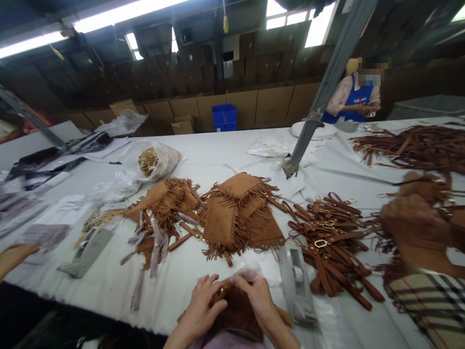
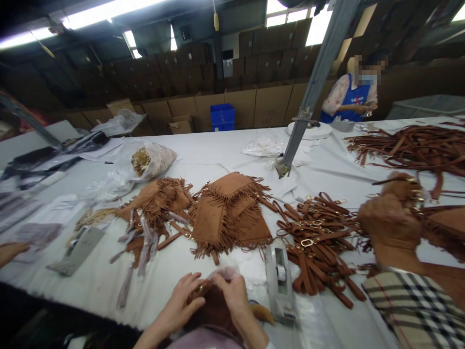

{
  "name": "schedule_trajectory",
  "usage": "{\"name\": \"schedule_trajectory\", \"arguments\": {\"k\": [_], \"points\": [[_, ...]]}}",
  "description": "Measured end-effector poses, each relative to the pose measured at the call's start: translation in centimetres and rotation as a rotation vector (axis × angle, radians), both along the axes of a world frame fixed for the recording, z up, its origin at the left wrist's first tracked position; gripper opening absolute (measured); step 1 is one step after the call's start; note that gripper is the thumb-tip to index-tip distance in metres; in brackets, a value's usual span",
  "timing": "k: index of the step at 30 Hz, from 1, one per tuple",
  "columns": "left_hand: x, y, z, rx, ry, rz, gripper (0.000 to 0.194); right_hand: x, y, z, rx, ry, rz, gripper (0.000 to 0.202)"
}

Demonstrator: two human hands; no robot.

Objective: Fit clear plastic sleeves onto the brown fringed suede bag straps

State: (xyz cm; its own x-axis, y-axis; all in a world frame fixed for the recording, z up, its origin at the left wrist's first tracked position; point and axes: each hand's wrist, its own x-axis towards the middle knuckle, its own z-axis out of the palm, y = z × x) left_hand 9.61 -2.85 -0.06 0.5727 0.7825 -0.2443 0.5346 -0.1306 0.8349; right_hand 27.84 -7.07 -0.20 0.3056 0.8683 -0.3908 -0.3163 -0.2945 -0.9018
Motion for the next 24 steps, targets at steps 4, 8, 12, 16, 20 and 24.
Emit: {"name": "schedule_trajectory", "arguments": {"k": [4, 8, 12, 16, 20, 24], "points": [[-0.4, -0.3, 0.9, -0.092, -0.11, -0.159, 0.049, 0.7, 0.2, 0.5, 0.045, 0.046, -0.002, 0.038], [1.1, -1.1, 1.0, -0.065, -0.139, -0.067, 0.034, 1.1, 0.4, 0.8, 0.036, 0.15, 0.004, 0.039], [2.3, -1.8, 0.7, -0.028, -0.153, 0.051, 0.028, 0.7, 0.3, 1.0, -0.028, 0.129, 0.016, 0.045], [2.8, -1.8, 1.0, -0.036, -0.201, 0.102, 0.025, -0.2, -0.4, 0.6, -0.015, 0.187, 0.087, 0.047], [2.9, -1.6, 1.2, -0.083, -0.215, 0.14, 0.025, -0.6, -1.1, 0.0, -0.008, -0.011, 0.08, 0.045], [2.9, -1.3, 1.3, -0.115, -0.22, 0.14, 0.022, -0.6, -1.3, -0.3, -0.002, -0.186, 0.13, 0.039]]}}
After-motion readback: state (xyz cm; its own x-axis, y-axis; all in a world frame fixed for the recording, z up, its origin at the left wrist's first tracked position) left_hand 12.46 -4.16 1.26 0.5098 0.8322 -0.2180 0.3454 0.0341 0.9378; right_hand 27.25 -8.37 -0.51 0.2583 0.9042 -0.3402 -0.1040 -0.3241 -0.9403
